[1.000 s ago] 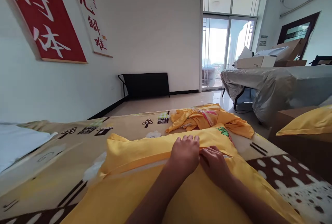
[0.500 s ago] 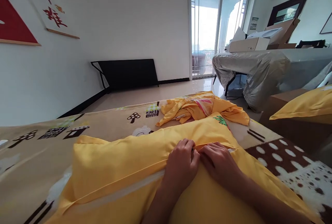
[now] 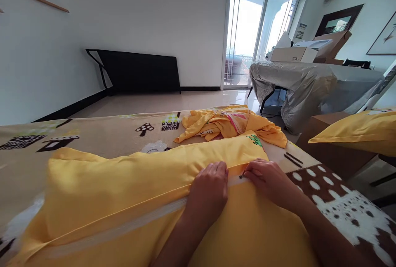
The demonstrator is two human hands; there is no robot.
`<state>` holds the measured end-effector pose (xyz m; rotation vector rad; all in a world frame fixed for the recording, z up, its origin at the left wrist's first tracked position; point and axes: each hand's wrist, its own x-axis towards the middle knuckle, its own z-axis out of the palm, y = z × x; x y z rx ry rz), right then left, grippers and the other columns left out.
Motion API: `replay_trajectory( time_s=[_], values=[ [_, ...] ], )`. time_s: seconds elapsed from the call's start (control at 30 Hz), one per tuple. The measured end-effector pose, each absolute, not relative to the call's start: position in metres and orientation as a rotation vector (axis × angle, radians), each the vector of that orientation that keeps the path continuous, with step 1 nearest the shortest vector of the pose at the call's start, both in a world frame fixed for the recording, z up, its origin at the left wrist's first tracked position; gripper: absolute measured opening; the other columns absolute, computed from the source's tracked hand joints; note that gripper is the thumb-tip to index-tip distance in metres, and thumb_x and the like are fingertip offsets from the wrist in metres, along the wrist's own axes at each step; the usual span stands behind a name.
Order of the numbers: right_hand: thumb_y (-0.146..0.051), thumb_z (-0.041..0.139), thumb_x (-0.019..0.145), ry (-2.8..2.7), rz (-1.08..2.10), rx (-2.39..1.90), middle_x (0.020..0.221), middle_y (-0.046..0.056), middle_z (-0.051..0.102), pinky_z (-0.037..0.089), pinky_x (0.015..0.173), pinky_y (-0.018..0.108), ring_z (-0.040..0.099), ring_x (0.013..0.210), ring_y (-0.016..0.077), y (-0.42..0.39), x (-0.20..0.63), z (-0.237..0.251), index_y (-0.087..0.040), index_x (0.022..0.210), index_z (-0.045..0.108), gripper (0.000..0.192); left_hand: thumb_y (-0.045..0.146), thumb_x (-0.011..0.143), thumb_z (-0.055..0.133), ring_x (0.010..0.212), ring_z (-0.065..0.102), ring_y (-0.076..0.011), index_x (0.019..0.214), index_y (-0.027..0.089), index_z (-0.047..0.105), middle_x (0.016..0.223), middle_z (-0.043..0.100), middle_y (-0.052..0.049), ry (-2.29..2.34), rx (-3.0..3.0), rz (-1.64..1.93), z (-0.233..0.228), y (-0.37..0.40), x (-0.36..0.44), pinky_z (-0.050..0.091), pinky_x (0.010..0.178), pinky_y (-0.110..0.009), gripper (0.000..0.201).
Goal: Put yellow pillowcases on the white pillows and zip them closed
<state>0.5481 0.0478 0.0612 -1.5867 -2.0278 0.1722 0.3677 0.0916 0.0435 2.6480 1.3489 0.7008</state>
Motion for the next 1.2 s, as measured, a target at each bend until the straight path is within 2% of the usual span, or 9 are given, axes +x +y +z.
replay_trajectory(
  time_s=[0.13,0.2,0.27,0.4,0.53,0.97,1.2],
  values=[
    [-0.024,0.049,0.088,-2.056,0.256,-1.591,0.071,0.001,0.065,0.041,0.059,0.024,0.059,0.066,0.0142,0.048,0.552,0.064,-0.021,0.07,0.06,0.022,0.014,0.087,0.037,0.08,0.054,-0.0208,0.087,0.018,0.052,0.084,0.059,-0.006,1.323,2.82,0.929,0.045,0.087,0.367,0.041,0.07,-0.033,0.016],
    [-0.024,0.05,0.088,-2.065,0.276,-1.571,0.072,0.0,0.066,0.042,0.061,0.023,0.059,0.068,0.0139,0.049,0.553,0.063,-0.021,0.071,0.061,0.02,0.007,0.084,0.039,0.085,0.053,-0.0218,0.097,0.017,0.054,0.09,0.059,-0.008,1.187,3.012,1.138,0.048,0.078,0.368,0.04,0.074,-0.035,0.022],
    [-0.024,0.052,0.087,-2.084,0.266,-1.553,0.073,0.0,0.067,0.042,0.062,0.023,0.06,0.068,0.0134,0.05,0.554,0.062,-0.021,0.071,0.062,0.019,0.004,0.084,0.037,0.082,0.052,-0.0208,0.098,0.016,0.056,0.087,0.059,-0.007,1.047,3.146,1.23,0.05,0.068,0.372,0.039,0.074,-0.035,0.026],
    [-0.023,0.052,0.086,-2.087,0.27,-1.508,0.074,0.0,0.067,0.042,0.062,0.022,0.06,0.068,0.0125,0.049,0.554,0.062,-0.021,0.073,0.064,0.018,0.006,0.084,0.043,0.073,0.051,-0.0194,0.088,0.016,0.058,0.077,0.058,-0.005,1.141,3.116,1.16,0.042,0.061,0.382,0.037,0.067,-0.034,0.018],
    [-0.021,0.051,0.085,-2.042,0.278,-1.475,0.075,0.001,0.068,0.044,0.065,0.024,0.061,0.07,0.0141,0.046,0.552,0.065,-0.021,0.074,0.066,0.018,0.01,0.084,0.048,0.078,0.052,-0.0211,0.087,0.017,0.057,0.082,0.059,-0.005,1.188,3.03,1.067,0.033,0.067,0.384,0.037,0.069,-0.035,0.012],
    [-0.02,0.051,0.084,-2.03,0.311,-1.634,0.074,0.0,0.07,0.042,0.066,0.023,0.061,0.068,0.0133,0.045,0.555,0.073,-0.02,0.073,0.067,0.019,0.011,0.088,0.042,0.077,0.049,-0.0216,0.082,0.018,0.056,0.079,0.057,-0.004,1.278,2.913,0.912,0.03,0.07,0.384,0.034,0.07,-0.036,0.017],
    [-0.023,0.056,0.083,-2.06,0.298,-1.729,0.076,0.001,0.069,0.041,0.073,0.026,0.06,0.072,0.0143,0.047,0.574,0.082,-0.02,0.074,0.068,0.015,0.008,0.087,0.038,0.079,0.049,-0.0226,0.083,0.017,0.057,0.082,0.056,-0.005,1.302,2.937,0.783,0.031,0.068,0.385,0.035,0.071,-0.036,0.021]
  ],
)
